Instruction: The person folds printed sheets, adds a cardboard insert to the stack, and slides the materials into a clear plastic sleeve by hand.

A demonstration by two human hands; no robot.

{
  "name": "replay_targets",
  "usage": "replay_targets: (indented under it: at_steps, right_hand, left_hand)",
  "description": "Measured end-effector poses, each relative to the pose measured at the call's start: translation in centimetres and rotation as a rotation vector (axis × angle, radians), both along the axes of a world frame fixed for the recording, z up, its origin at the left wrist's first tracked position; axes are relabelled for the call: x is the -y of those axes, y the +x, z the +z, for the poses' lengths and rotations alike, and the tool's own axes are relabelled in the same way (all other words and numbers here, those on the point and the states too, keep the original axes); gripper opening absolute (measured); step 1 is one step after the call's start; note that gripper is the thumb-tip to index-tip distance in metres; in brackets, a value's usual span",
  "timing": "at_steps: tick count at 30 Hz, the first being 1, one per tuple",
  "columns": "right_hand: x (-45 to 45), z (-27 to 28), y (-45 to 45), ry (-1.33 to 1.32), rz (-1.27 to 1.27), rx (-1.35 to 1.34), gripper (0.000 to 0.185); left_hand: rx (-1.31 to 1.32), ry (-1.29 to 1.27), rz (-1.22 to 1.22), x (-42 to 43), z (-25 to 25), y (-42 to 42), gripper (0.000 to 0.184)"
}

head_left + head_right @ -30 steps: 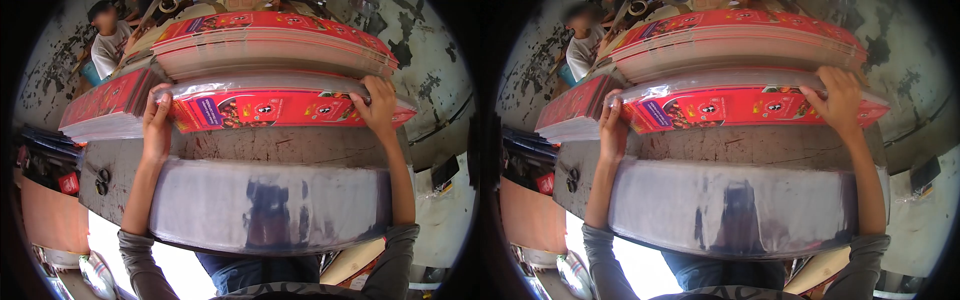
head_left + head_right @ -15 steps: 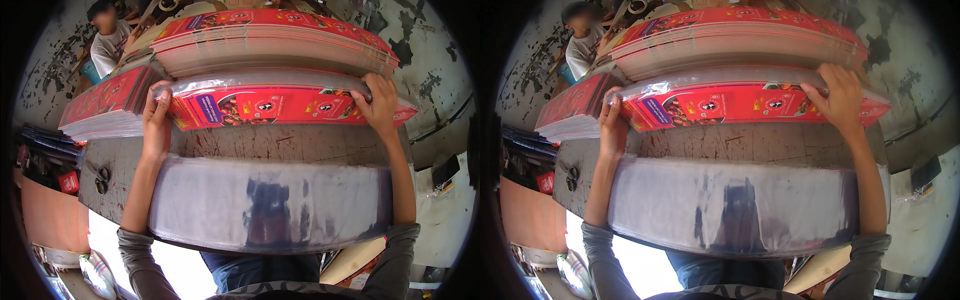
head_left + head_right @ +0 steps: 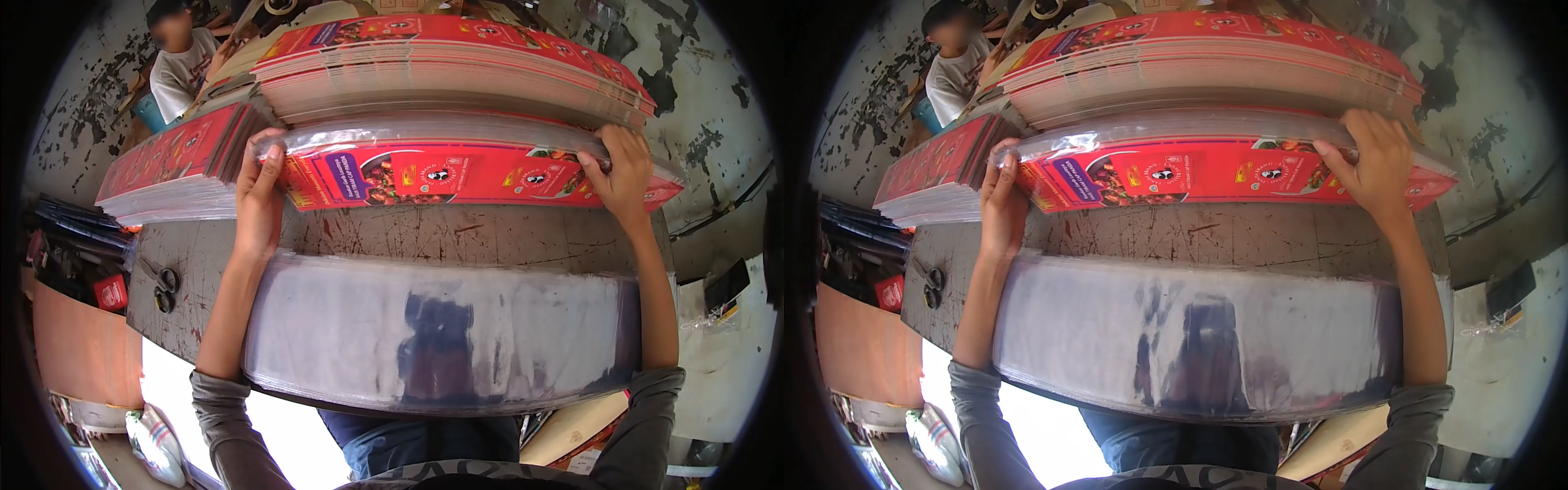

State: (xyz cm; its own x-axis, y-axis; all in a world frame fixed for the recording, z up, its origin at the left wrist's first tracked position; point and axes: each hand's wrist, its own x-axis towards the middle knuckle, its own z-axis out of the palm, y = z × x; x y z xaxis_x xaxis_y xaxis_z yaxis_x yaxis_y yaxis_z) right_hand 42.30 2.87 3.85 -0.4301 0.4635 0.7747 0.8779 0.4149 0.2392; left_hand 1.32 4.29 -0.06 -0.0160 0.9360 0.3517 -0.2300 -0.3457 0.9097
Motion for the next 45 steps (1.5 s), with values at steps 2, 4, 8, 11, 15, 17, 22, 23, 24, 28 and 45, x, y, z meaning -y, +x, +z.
replay_targets:
  at_steps: [2,4,8,11,15,17,22,23,24,28,45]
  right_hand:
    - [-0.1,0.0,0.0,0.004,0.005,0.001,0.034]
    - [-0.1,-0.1,0.0,0.01,0.004,0.004,0.034]
    - [-0.1,-0.1,0.0,0.013,0.004,0.0,0.033]
    - [-0.1,-0.2,0.1,0.011,0.002,0.001,0.032]
    - [-0.1,-0.3,0.2,0.017,-0.004,0.005,0.033]
    - [-0.2,-0.3,0.3,0.015,-0.017,0.004,0.034]
    - [-0.1,-0.1,0.1,-0.001,-0.018,0.007,0.035]
    - [-0.1,-0.1,0.1,-0.004,-0.022,0.008,0.035]
    - [-0.1,-0.1,0.1,0.0,-0.022,0.011,0.035]
    - [-0.2,-0.1,0.1,0.0,-0.006,0.009,0.035]
    - [-0.3,-0.3,0.2,0.01,0.0,-0.012,0.037]
  left_hand:
    - [-0.001,-0.004,-0.007,0.0,0.0,0.0,0.025]
    - [-0.001,-0.007,-0.011,0.0,0.0,-0.1,0.025]
    - [-0.012,-0.003,-0.008,-0.1,-0.1,-0.1,0.025]
    - [-0.009,0.008,0.004,-0.1,0.0,0.0,0.025]
    - [-0.006,0.001,-0.006,-0.1,0.0,0.0,0.025]
    - [-0.008,-0.005,-0.02,-0.6,-0.5,-0.7,0.025]
    - [-0.018,-0.021,-0.023,-0.3,-0.5,-0.7,0.026]
    - [-0.001,-0.021,-0.002,0.0,-0.1,-0.2,0.026]
    - [0.017,-0.021,0.019,0.1,0.2,0.2,0.026]
    - [0.029,-0.022,0.024,0.2,0.2,0.2,0.026]
    - [-0.027,-0.028,-0.024,-0.2,-0.5,-0.9,0.025]
